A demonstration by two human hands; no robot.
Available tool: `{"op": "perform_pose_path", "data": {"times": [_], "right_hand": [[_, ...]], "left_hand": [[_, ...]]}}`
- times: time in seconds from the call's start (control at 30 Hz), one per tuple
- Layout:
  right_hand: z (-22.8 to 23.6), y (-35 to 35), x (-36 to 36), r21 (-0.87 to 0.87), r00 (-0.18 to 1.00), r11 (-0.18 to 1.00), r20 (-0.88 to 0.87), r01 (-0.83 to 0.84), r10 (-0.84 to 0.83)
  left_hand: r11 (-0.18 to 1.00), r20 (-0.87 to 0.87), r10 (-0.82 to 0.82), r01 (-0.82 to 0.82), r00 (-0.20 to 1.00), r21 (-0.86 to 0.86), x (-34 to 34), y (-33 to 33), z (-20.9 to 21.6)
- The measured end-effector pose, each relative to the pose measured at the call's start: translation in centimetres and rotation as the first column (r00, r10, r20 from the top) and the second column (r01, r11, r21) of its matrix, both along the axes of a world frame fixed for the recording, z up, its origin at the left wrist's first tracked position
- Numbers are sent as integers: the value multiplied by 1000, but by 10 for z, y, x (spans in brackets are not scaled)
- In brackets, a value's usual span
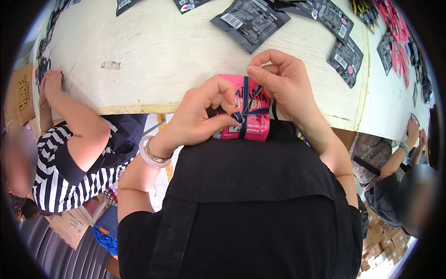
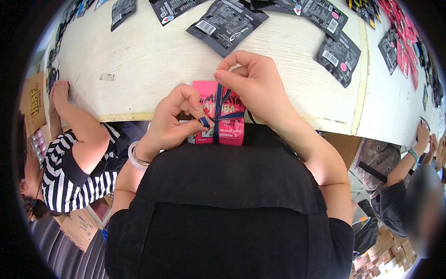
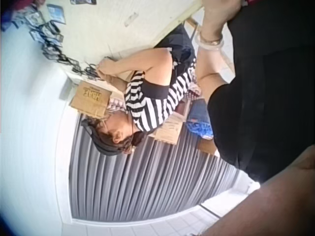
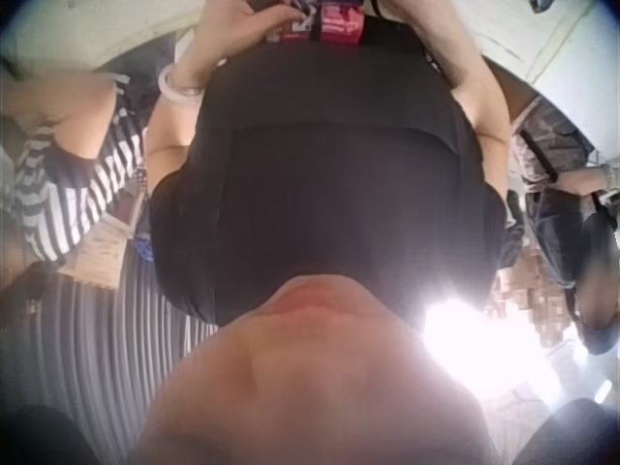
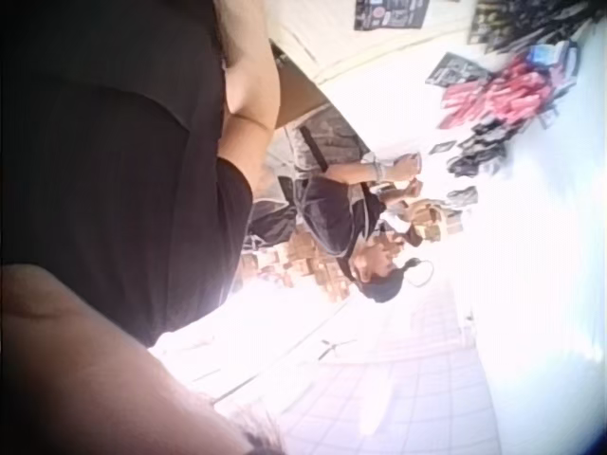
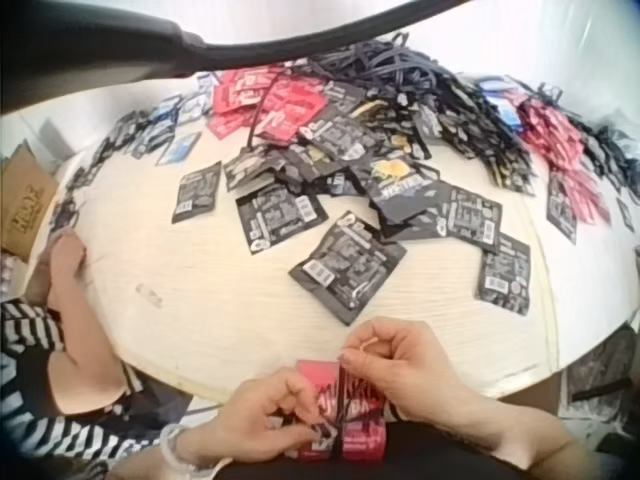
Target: The person gathers small pink packets from a table and secures them into bundles using black rubber bands. They repeatedly pick up packets, align them, and tie them together, placing the finished bundles back on the table.
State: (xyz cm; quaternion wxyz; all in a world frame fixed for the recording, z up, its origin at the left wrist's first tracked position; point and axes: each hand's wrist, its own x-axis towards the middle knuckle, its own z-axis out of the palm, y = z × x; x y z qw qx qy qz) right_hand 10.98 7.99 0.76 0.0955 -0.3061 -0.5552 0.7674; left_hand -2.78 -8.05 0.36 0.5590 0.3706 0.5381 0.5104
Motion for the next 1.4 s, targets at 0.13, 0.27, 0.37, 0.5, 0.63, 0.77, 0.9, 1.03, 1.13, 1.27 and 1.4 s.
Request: {"op": "perform_pose_path", "data": {"times": [0.13, 0.27, 0.37, 0.5, 0.63, 0.77, 0.9, 1.03, 1.13, 1.27, 1.4], "right_hand": [[-9, 7, -7, 530, 995, 842, 70, -96, 69], [-9, 10, -16, 861, 993, 498, 68, -105, 92], [-2, 5, -25, 831, 992, 540, 109, -129, 70], [40, -13, -27, 763, 984, 635, 6, -119, 177], [59, -29, -4, 772, 909, 594, -51, -227, 413], [50, -21, 34, 472, 951, 828, 201, -304, 234], [36, -16, 33, 690, 952, 656, 213, -307, 221], [27, -18, 20, 681, 957, 679, 131, -276, 258], [24, -20, 17, 617, 960, 740, 106, -269, 261], [23, -20, 18, 481, 965, 837, 119, -260, 232], [27, -17, 16, 387, 929, 853, 258, -351, 266]], "left_hand": [[995, -47, -99, 99, 994, 8, -5, 1, 4], [994, -252, -102, 89, 962, -60, -3, 10, 7], [993, -245, -72, 47, 967, -107, 0, 20, 16], [990, -333, 7, -53, 943, -129, 5, 25, 18], [992, -320, 120, -128, 940, -2, 10, 17, 10], [975, -121, 166, -181, 979, -128, 17, 10, 7], [977, -82, 101, -115, 991, -181, 11, 9, 7], [977, -56, 130, -137, 990, -161, 12, 6, 9], [975, -59, 145, -152, 988, -161, 13, 5, 9], [987, -202, 137, -151, 970, -60, 10, 5, 7], [982, -148, 186, -188, 971, 4, 13, 6, 2]]}}
